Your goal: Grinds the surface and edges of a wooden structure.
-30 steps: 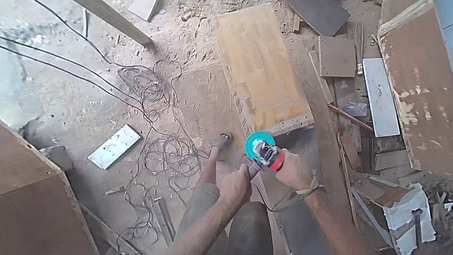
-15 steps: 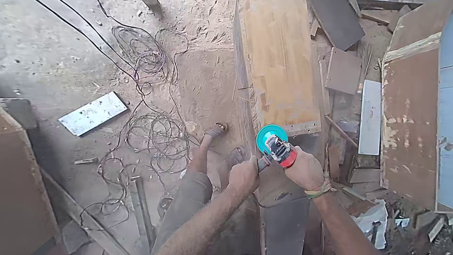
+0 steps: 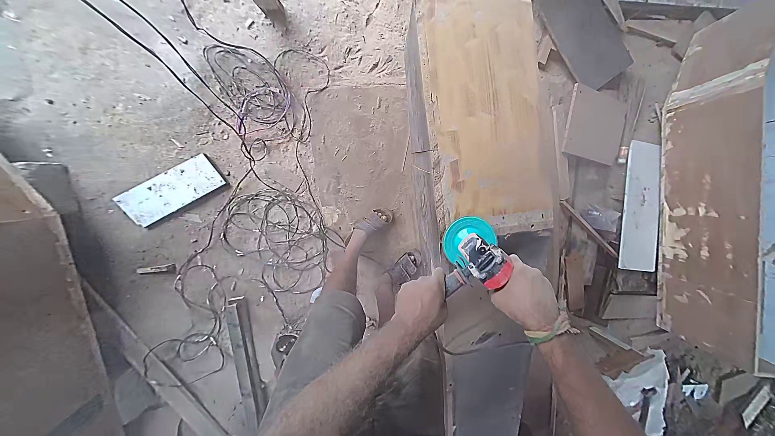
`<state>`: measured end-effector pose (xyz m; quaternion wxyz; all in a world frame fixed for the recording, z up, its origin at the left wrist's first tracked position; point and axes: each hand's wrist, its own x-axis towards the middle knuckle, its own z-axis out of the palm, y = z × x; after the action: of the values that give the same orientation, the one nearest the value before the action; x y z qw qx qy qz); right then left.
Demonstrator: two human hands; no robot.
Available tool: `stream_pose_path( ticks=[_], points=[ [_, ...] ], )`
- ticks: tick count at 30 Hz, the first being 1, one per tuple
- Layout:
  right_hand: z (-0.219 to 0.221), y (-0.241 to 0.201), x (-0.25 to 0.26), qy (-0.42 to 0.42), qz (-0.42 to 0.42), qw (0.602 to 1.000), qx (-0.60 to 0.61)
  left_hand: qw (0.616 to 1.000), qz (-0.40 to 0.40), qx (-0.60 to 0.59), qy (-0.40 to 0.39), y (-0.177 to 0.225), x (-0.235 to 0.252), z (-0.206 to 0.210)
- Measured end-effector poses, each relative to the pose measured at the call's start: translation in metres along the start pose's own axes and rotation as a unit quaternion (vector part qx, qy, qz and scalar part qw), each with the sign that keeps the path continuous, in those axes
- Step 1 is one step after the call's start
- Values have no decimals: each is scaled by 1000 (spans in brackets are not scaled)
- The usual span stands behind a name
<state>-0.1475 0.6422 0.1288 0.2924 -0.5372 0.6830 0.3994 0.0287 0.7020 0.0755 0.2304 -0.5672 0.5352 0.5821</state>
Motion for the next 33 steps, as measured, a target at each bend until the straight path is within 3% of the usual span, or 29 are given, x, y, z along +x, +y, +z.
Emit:
stream_pose_path(
  ticks=[9, 23, 30, 33],
  points=[
    [-2, -21, -1, -20, -30, 999, -17, 999, -46, -1, 8, -13, -8, 2],
    [-8, 2, 5, -4, 15, 1000, -4, 1000, 4, -3, -5, 8, 2, -6],
    [-9, -17, 2, -30, -22, 999, -8, 999, -48, 2, 11, -6, -8, -1],
    [-6, 0, 6, -14, -4, 1000, 12, 1000, -19, 12, 9, 6, -1, -2]
  ],
)
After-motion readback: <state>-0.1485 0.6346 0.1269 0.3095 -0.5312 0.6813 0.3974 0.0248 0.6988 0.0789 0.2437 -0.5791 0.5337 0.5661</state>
